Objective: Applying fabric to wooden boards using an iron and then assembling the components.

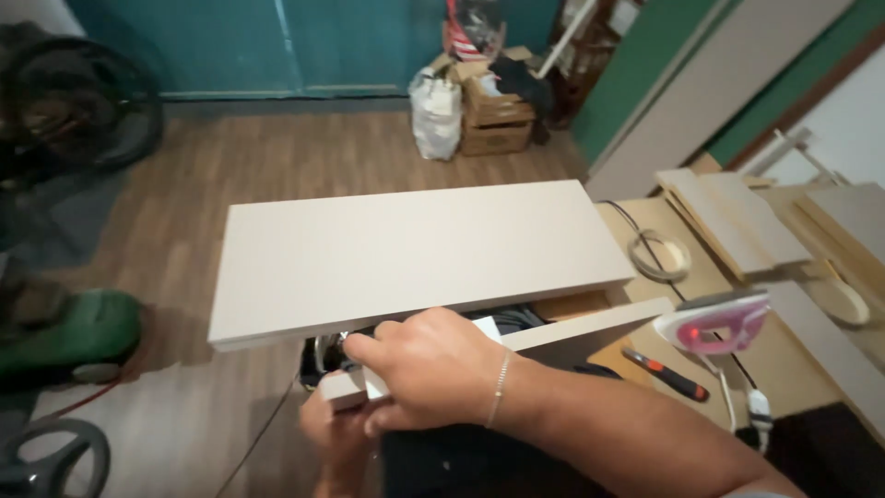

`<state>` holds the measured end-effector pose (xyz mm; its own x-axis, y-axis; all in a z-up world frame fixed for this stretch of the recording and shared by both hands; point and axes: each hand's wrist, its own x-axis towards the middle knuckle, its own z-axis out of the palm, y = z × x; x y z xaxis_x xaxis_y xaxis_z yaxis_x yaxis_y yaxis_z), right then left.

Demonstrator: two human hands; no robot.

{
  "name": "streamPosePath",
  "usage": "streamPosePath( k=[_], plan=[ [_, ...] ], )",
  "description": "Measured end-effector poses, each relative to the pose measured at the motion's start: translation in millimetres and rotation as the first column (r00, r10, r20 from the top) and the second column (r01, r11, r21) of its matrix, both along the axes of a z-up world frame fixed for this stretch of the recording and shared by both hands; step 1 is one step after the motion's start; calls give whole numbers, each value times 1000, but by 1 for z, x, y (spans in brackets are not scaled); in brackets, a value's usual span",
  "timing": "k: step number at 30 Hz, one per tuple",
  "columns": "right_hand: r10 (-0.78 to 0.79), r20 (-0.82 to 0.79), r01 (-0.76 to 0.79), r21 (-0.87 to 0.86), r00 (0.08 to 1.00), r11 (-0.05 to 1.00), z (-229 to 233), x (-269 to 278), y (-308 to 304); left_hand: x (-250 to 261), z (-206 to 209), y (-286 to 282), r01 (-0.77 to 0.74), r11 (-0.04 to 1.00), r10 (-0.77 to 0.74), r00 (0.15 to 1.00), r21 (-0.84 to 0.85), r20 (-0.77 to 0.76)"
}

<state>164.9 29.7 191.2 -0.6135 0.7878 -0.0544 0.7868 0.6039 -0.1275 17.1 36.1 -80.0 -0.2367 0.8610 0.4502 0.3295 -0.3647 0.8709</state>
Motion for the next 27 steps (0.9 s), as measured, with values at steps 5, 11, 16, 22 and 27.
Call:
streamPosePath(
  k=[5, 11, 16, 22, 27],
  plan=[
    [-13, 5, 12, 15, 1000, 1000, 2, 62, -3, -2, -4, -7, -21, 993, 33, 995, -115, 99],
    [-104, 117, 112, -58, 988, 992, -1, 140, -2, 20, 28, -9, 48, 997, -73, 762, 56, 643],
    [-157, 234, 185, -102, 959, 977, -12, 208, -9, 8, 30, -11, 118, 992, -123, 907, 38, 402],
    [-207, 257, 226, -51, 944, 973, -18, 281, -14, 8, 25, -14, 60, 997, -34, 917, -53, 398],
    [-237, 314, 255, -18, 919, 967, -24, 299, -12, 16, 1, -9, 40, 993, 37, 804, -115, 594]
  ],
)
